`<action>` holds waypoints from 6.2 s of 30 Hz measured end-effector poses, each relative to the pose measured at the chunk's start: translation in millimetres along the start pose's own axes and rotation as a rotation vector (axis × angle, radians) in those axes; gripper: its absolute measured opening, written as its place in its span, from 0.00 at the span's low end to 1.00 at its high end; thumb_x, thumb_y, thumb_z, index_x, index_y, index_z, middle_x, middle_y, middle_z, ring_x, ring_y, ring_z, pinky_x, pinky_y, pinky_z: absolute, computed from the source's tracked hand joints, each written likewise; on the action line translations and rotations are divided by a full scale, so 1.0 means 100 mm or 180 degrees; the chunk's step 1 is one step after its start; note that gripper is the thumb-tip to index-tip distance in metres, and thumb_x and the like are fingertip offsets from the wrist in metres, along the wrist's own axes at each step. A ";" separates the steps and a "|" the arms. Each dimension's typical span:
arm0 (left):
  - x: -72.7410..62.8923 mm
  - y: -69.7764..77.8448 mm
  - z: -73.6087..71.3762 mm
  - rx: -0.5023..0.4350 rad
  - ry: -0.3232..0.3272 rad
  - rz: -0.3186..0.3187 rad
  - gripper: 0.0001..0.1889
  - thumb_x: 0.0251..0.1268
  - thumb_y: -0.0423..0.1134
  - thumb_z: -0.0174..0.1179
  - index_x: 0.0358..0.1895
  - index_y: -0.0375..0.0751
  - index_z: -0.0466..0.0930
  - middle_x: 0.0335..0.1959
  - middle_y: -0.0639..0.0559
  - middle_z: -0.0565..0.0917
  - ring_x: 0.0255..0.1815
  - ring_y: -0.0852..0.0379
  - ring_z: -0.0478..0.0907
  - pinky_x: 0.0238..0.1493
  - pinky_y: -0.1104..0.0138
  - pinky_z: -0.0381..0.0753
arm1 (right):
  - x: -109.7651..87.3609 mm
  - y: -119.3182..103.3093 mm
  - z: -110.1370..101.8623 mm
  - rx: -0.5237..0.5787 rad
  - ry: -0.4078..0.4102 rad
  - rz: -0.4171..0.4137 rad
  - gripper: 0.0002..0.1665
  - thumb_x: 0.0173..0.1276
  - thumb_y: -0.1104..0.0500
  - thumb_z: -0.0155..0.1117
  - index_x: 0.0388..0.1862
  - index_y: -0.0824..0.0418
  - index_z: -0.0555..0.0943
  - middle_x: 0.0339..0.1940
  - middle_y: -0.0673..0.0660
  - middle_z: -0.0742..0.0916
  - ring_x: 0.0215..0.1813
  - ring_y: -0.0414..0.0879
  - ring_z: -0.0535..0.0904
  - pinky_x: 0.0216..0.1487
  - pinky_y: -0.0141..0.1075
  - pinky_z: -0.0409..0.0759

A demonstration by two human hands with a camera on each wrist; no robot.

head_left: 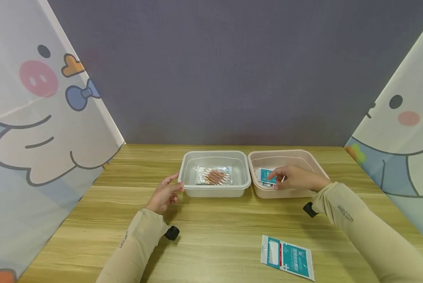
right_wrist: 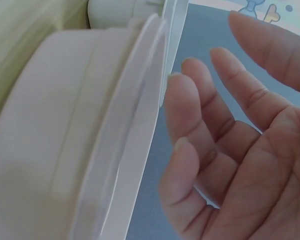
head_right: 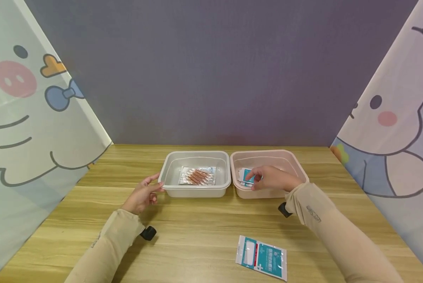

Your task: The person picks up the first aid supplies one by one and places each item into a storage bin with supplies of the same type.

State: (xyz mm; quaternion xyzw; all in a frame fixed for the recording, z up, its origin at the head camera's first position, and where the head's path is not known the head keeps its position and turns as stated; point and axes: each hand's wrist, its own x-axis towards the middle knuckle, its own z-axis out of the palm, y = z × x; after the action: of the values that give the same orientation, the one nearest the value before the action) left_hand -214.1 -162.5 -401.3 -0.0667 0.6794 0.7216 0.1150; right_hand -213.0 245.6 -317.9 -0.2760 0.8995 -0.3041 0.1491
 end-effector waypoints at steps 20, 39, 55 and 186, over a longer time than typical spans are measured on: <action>0.01 -0.02 0.01 -0.0015 -0.0007 0.0001 0.30 0.70 0.34 0.55 0.73 0.39 0.56 0.22 0.59 0.80 0.10 0.67 0.66 0.19 0.73 0.68 | -0.25 -0.08 0.28 0.0396 -0.0174 -0.0166 0.18 0.63 0.64 0.66 0.50 0.73 0.79 0.28 0.48 0.78 0.32 0.38 0.73 0.34 0.31 0.75; 0.02 -0.04 0.00 -0.0063 -0.0026 0.0000 0.30 0.71 0.34 0.55 0.73 0.40 0.56 0.21 0.59 0.81 0.09 0.67 0.66 0.18 0.73 0.68 | -0.48 -0.04 0.62 0.0696 -0.0361 -0.0604 0.20 0.61 0.64 0.67 0.50 0.74 0.77 0.32 0.44 0.79 0.33 0.34 0.75 0.31 0.31 0.76; 0.01 0.01 0.00 -0.0002 -0.0031 0.0030 0.30 0.71 0.34 0.54 0.73 0.39 0.55 0.21 0.60 0.80 0.10 0.67 0.66 0.19 0.73 0.69 | -0.67 0.01 0.87 0.0371 -0.0149 -0.0154 0.24 0.56 0.62 0.72 0.51 0.68 0.79 0.36 0.51 0.78 0.32 0.36 0.71 0.32 0.32 0.74; -0.01 -0.01 -0.01 -0.0066 -0.0102 0.0002 0.30 0.71 0.34 0.54 0.73 0.38 0.55 0.22 0.58 0.81 0.09 0.68 0.67 0.18 0.74 0.68 | -0.19 0.15 0.11 0.0889 0.1495 0.0407 0.11 0.70 0.64 0.59 0.41 0.73 0.75 0.29 0.52 0.80 0.28 0.38 0.73 0.30 0.31 0.73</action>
State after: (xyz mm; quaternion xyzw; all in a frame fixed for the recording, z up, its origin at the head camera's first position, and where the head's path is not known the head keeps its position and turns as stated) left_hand -213.4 -163.5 -402.0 -0.0561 0.6700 0.7296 0.1250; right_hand -199.0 261.7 -333.7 -0.1175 0.8744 -0.4708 -0.0079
